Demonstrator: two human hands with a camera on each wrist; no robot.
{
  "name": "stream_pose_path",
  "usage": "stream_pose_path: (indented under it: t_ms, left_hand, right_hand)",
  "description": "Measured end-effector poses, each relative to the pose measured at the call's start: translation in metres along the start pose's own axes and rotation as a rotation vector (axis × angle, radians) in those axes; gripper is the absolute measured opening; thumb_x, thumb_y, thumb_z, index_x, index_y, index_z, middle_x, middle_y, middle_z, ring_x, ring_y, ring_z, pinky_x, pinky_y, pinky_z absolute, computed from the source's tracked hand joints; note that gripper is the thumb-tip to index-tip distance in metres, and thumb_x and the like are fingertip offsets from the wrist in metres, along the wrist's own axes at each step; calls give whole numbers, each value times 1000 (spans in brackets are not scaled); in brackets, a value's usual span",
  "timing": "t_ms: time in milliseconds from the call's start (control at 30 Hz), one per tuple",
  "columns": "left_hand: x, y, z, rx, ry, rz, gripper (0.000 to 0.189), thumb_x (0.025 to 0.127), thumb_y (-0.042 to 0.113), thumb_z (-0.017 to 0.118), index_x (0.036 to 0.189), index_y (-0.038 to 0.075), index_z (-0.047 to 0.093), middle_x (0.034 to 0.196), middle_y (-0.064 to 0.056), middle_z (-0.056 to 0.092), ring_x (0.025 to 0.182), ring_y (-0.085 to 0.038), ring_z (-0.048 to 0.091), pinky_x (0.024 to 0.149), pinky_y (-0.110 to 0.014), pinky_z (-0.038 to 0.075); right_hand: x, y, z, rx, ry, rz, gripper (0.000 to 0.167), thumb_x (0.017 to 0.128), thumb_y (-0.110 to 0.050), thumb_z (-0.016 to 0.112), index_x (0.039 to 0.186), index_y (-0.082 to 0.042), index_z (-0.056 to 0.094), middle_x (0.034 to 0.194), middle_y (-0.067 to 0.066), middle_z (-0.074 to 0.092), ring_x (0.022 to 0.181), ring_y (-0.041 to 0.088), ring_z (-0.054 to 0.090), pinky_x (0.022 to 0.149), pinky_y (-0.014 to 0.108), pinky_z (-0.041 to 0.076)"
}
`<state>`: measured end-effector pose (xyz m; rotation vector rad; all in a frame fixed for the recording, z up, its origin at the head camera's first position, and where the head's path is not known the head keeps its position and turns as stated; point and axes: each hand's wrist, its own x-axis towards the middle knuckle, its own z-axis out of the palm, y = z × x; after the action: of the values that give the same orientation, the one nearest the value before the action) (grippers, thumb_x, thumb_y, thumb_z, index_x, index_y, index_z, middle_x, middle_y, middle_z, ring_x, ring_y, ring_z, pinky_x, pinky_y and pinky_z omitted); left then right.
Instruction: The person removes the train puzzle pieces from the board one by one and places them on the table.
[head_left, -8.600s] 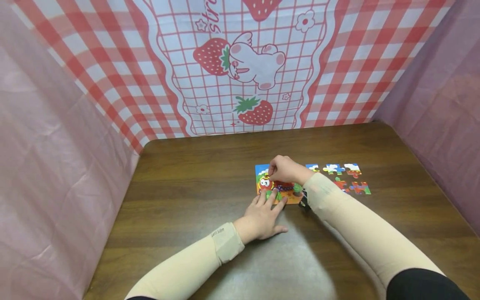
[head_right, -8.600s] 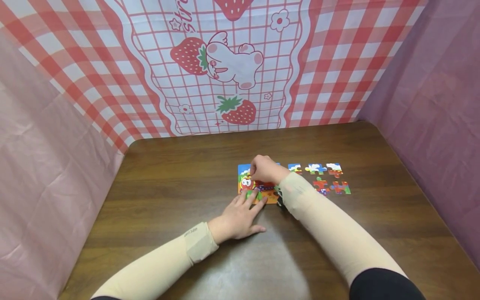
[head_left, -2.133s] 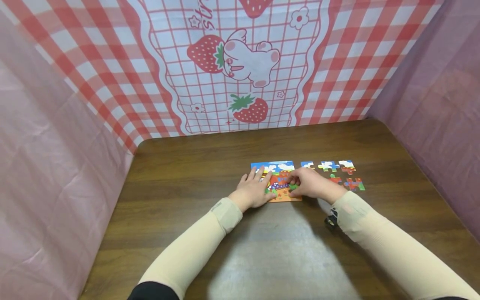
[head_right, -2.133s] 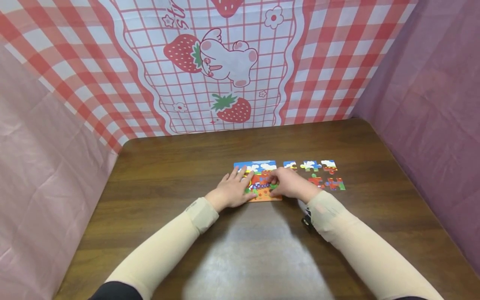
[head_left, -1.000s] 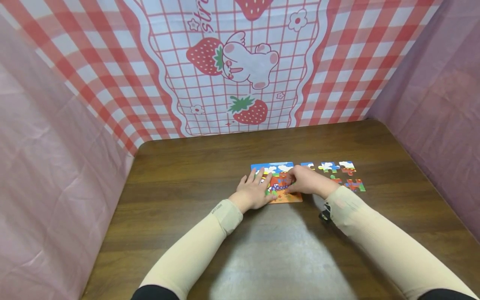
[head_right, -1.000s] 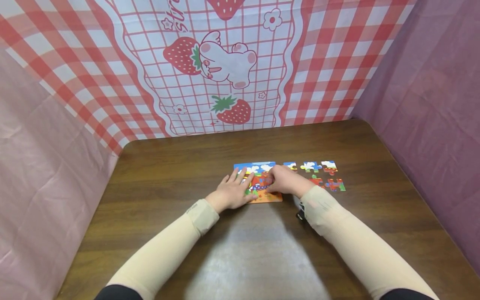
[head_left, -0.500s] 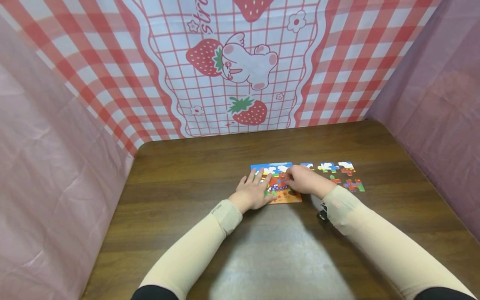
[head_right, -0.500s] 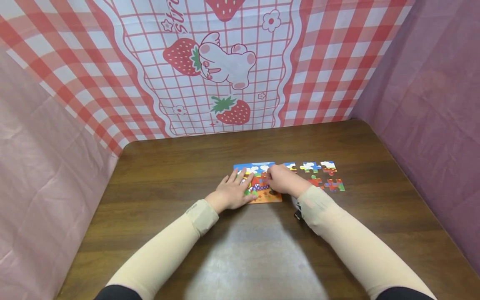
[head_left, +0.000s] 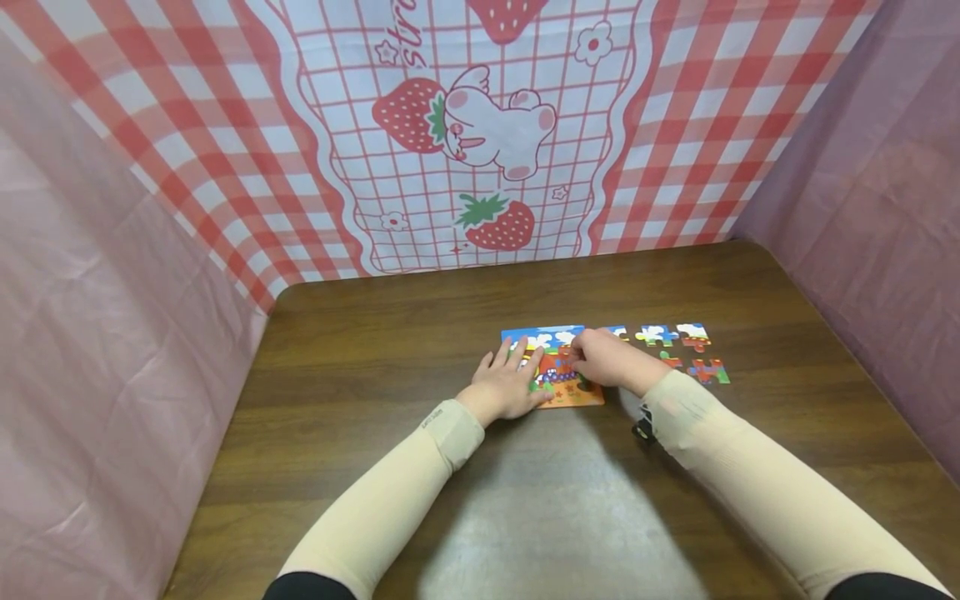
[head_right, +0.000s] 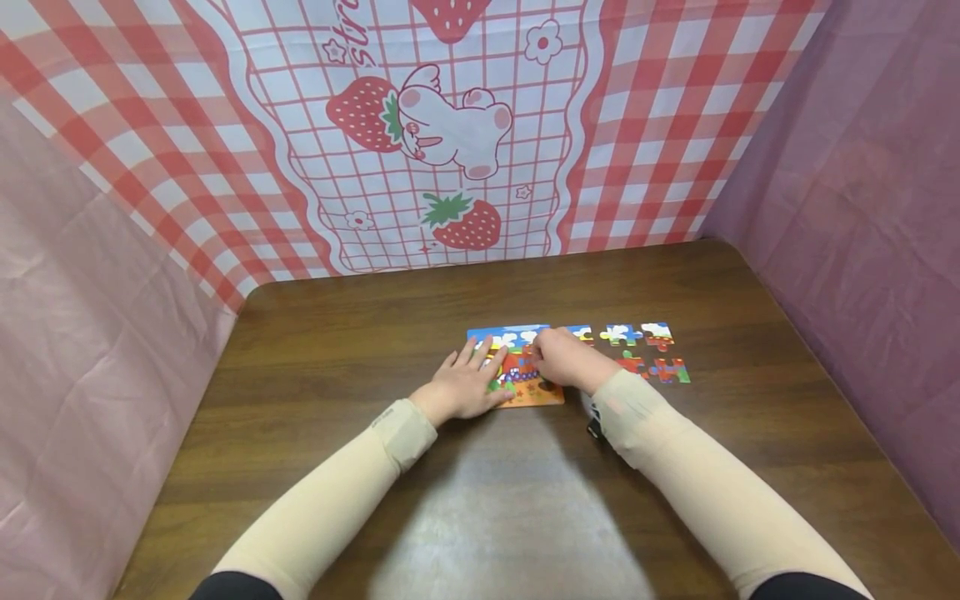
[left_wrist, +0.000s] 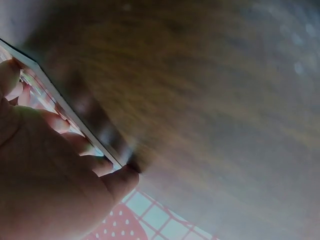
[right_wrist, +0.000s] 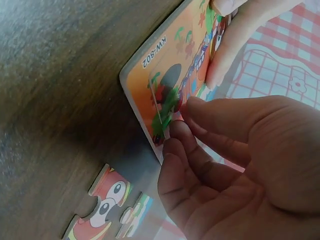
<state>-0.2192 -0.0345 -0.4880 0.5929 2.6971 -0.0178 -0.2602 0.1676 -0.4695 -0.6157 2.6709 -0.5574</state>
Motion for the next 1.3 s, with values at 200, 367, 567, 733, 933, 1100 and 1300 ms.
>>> stream_pose_path:
  t_ms: [200, 367, 567, 733, 933, 1100, 1300]
  left_hand:
    - [1, 0, 0, -8, -7, -2, 79, 103, 68, 30, 165, 29, 2, 170, -4, -5, 153, -29, -4, 120, -50, 10]
    - [1, 0, 0, -5, -5, -3, 79, 103, 67, 30, 165, 28, 2, 170, -4, -5, 153, -29, -4, 120, -50, 10]
    - [1, 0, 0, -2, -6, -1, 80, 102, 68, 29, 165, 28, 2, 170, -5, -4, 153, -30, -4, 120, -50, 10]
    - [1, 0, 0, -5, 0, 3, 79, 103, 68, 29, 166, 28, 3, 170, -5, -3, 153, -30, -3, 120, -50, 10]
    - [0, -1, 0, -7, 2, 6, 80, 102, 69, 29, 166, 28, 3, 170, -5, -3, 153, -30, -3, 120, -51, 10]
    - [0, -1, 0, -14, -4, 4, 80, 102, 70, 28, 165, 28, 2, 170, -5, -3, 153, -30, -4, 120, -51, 10]
    - [7, -1, 3, -23, -48, -11, 80, 101, 71, 27, 164, 31, -5, 169, -2, -10, 152, -28, -11, 121, -50, 5]
  right_hand:
    - [1, 0, 1, -1, -4, 15, 13, 99, -6, 61, 88, -3, 69, 76, 5, 61, 62, 18, 56, 61, 34, 51]
    - [0, 3, -1, 35, 2, -10, 18, 99, -5, 58, 83, -5, 65, 72, 5, 59, 59, 18, 54, 59, 33, 48]
    - [-6, 8, -3, 108, 10, -80, 4, 92, -1, 66, 90, -1, 70, 77, 3, 63, 62, 15, 52, 63, 34, 47]
    - [-11, 17, -2, 140, 35, -143, 2, 87, -1, 71, 89, -2, 72, 73, 0, 62, 61, 13, 51, 63, 33, 47]
    - [-15, 23, -2, 162, 85, -180, 8, 84, -1, 74, 90, -6, 72, 69, -5, 61, 62, 12, 55, 63, 34, 47]
    - [-17, 27, -4, 243, 54, -152, 9, 88, 1, 74, 95, -4, 72, 70, -1, 63, 61, 14, 55, 62, 35, 48]
    - [-22, 32, -9, 342, 1, -111, 8, 95, -1, 69, 103, -2, 70, 80, 5, 68, 64, 25, 60, 59, 37, 51]
